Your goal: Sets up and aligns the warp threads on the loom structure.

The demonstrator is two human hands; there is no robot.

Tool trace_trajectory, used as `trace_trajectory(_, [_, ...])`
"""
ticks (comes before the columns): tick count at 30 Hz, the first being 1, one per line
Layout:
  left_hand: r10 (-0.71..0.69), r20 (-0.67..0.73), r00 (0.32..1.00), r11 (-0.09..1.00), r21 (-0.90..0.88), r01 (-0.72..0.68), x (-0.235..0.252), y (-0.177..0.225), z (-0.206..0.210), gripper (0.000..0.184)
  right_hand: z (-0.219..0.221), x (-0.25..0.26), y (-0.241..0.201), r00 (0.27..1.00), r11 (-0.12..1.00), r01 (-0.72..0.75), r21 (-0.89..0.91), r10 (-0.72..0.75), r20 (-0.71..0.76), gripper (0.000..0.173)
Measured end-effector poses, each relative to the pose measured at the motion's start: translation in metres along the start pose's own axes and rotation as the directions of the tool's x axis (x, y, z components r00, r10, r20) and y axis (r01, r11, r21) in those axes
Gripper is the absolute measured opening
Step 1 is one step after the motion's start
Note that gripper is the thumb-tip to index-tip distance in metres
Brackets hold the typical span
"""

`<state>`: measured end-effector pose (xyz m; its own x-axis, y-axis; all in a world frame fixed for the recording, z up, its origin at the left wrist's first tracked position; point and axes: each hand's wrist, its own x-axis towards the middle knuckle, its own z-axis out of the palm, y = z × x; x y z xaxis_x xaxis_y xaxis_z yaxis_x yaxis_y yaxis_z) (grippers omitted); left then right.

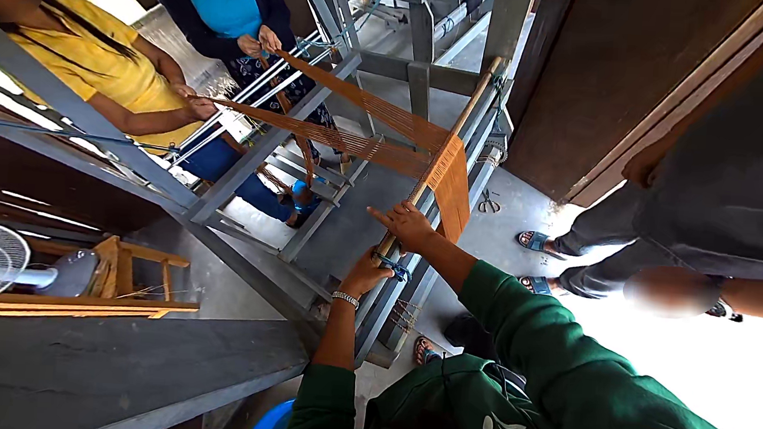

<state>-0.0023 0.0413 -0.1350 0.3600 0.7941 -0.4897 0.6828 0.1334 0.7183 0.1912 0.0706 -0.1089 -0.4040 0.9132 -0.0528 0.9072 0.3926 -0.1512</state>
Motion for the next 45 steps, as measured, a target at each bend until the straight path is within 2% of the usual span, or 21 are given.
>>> trace_trajectory(7, [-0.027,0.000,1.000,1.000,0.010,0.027,0.000,0.000,-0.001,0.087,-0.001,0.003,-0.002,0.996,1.000,0.000,-0.014,0.001,0.084,0.104])
trace_trajectory(12, [-0.026,0.002,1.000,0.999,0.020,0.026,-0.001,0.003,-0.003,0.087,0.002,0.002,0.006,0.998,0.998,0.057,-0.016,-0.057,0.025,0.080])
trace_trajectory(16, [-0.024,0.017,1.000,1.000,0.005,0.024,-0.002,0.005,-0.002,0.085,0.000,0.001,0.005,0.998,0.998,0.054,-0.027,-0.053,0.027,0.071])
trace_trajectory(23, [-0.018,0.003,1.000,0.999,0.032,0.018,-0.001,0.003,0.005,0.083,0.005,-0.003,0.003,0.999,0.995,0.020,-0.093,-0.017,0.037,0.070])
trace_trajectory(27, [-0.041,0.010,0.999,0.996,0.080,0.040,-0.002,0.004,0.002,0.086,0.001,-0.004,0.001,0.999,0.997,0.021,-0.076,-0.018,0.042,0.072])
trace_trajectory(45, [-0.022,0.018,1.000,0.997,0.070,0.021,0.001,0.003,-0.001,0.088,-0.006,-0.002,-0.001,0.996,0.996,-0.001,-0.089,0.008,0.084,0.070])
